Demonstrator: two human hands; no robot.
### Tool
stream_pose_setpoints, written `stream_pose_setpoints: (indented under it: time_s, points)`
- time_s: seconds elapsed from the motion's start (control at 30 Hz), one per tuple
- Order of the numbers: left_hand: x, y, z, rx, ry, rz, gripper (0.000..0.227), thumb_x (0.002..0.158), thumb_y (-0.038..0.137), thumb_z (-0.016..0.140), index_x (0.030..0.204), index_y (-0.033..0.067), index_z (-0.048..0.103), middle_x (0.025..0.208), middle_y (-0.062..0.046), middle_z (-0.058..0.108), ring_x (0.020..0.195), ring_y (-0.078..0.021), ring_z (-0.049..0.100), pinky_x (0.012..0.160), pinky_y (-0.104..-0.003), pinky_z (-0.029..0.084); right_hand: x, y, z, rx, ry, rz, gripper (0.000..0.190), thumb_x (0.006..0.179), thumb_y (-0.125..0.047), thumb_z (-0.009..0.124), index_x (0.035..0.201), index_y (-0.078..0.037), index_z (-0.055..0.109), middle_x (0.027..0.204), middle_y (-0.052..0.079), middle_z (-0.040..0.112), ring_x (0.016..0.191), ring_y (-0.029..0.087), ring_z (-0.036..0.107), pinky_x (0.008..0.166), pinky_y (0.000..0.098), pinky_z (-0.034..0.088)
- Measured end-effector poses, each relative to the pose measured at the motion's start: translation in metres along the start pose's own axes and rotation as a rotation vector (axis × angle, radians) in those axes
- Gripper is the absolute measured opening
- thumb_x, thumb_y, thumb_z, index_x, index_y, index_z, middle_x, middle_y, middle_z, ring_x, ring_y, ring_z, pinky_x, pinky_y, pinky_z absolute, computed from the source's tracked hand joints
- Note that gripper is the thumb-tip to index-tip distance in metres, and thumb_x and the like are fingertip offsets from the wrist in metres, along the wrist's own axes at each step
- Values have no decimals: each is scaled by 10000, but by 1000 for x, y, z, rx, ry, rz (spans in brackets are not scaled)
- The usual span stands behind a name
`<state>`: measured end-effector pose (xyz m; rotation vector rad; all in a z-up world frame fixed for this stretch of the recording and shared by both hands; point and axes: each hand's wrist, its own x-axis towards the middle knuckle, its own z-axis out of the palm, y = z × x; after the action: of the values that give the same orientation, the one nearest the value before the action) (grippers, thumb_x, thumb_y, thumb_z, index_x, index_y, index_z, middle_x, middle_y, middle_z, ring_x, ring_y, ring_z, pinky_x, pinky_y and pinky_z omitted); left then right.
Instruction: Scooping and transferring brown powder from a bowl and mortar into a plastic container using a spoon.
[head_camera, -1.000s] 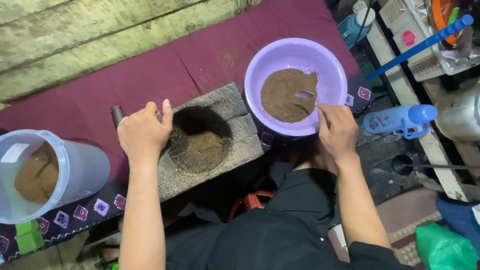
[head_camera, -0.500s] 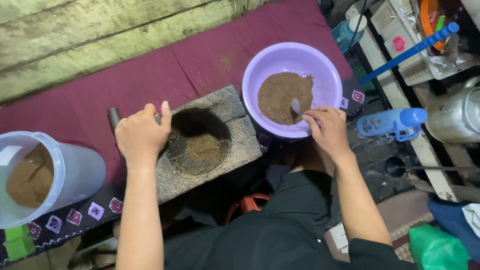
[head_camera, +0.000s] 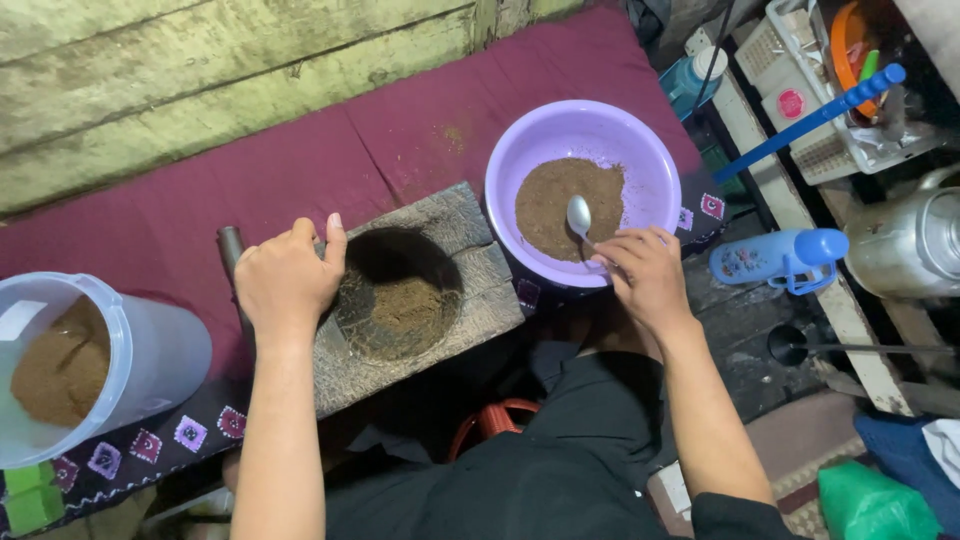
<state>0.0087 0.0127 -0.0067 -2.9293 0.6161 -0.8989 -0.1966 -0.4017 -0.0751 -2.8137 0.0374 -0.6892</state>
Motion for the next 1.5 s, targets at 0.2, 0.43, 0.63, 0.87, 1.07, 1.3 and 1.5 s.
stream_pose_setpoints:
  time_s: [0.2, 0.43, 0.63, 0.87, 1.07, 1.3, 1.5]
  points:
    - [1, 2, -4, -7, -1, -6, 530, 1076, 589, 502, 734, 206, 631, 587, -26, 639, 585, -256, 708, 709, -358, 541, -1, 7, -1, -83, 42, 31, 76, 998, -292, 744, 1069, -288, 773, 914, -80, 738, 982, 119, 688, 1142, 384, 366]
    - [1, 1, -3, -22, -14, -12, 533, 1084, 573, 499, 737, 193, 639, 603, -39, 657, 595, -263, 712, 725, -360, 546, -1, 10, 6, -1, -17, 57, 68, 900, -255, 785, 967, -257, 784, 825, -27, 734, 940, 174, 706, 1126, 457, 362]
    - [-2, 0, -1, -25, -19, -10, 557, 1086, 589, 485, 740, 181, 638, 599, -50, 649, 587, -280, 706, 721, -371, 540, -2, 20, 21, -126, -48, 140, 82, 947, -341, 756, 987, -280, 792, 860, -52, 740, 973, 146, 702, 1104, 440, 364]
    - [-5, 0, 1, -19, 2, -14, 539, 1074, 594, 505, 735, 195, 630, 599, -41, 647, 584, -274, 706, 711, -371, 543, 3, 14, 18, -171, -11, 173, 49, 952, -277, 781, 997, -273, 798, 839, -40, 753, 941, 158, 719, 1112, 441, 361]
    - [0, 2, -3, -30, 18, -12, 525, 1060, 579, 511, 718, 195, 614, 587, -43, 641, 568, -276, 697, 682, -378, 535, 15, 7, -3, -6, 71, 144, 65, 931, -214, 824, 989, -236, 806, 880, -17, 776, 934, 208, 746, 1072, 416, 403]
    - [3, 4, 2, -105, 45, -32, 536, 1021, 585, 495, 705, 168, 613, 587, -61, 659, 560, -309, 700, 642, -428, 518, 39, -108, -91, 404, 315, -99, 141, 880, 20, 887, 962, -76, 825, 923, 100, 769, 922, 343, 743, 951, 396, 538]
    - [4, 6, -2, -178, -33, -66, 592, 1024, 613, 426, 783, 129, 665, 635, -114, 697, 618, -348, 724, 684, -459, 516, 63, -180, -62, 503, 215, -364, 150, 803, -12, 868, 918, -75, 795, 900, 49, 763, 908, 297, 763, 877, 389, 571]
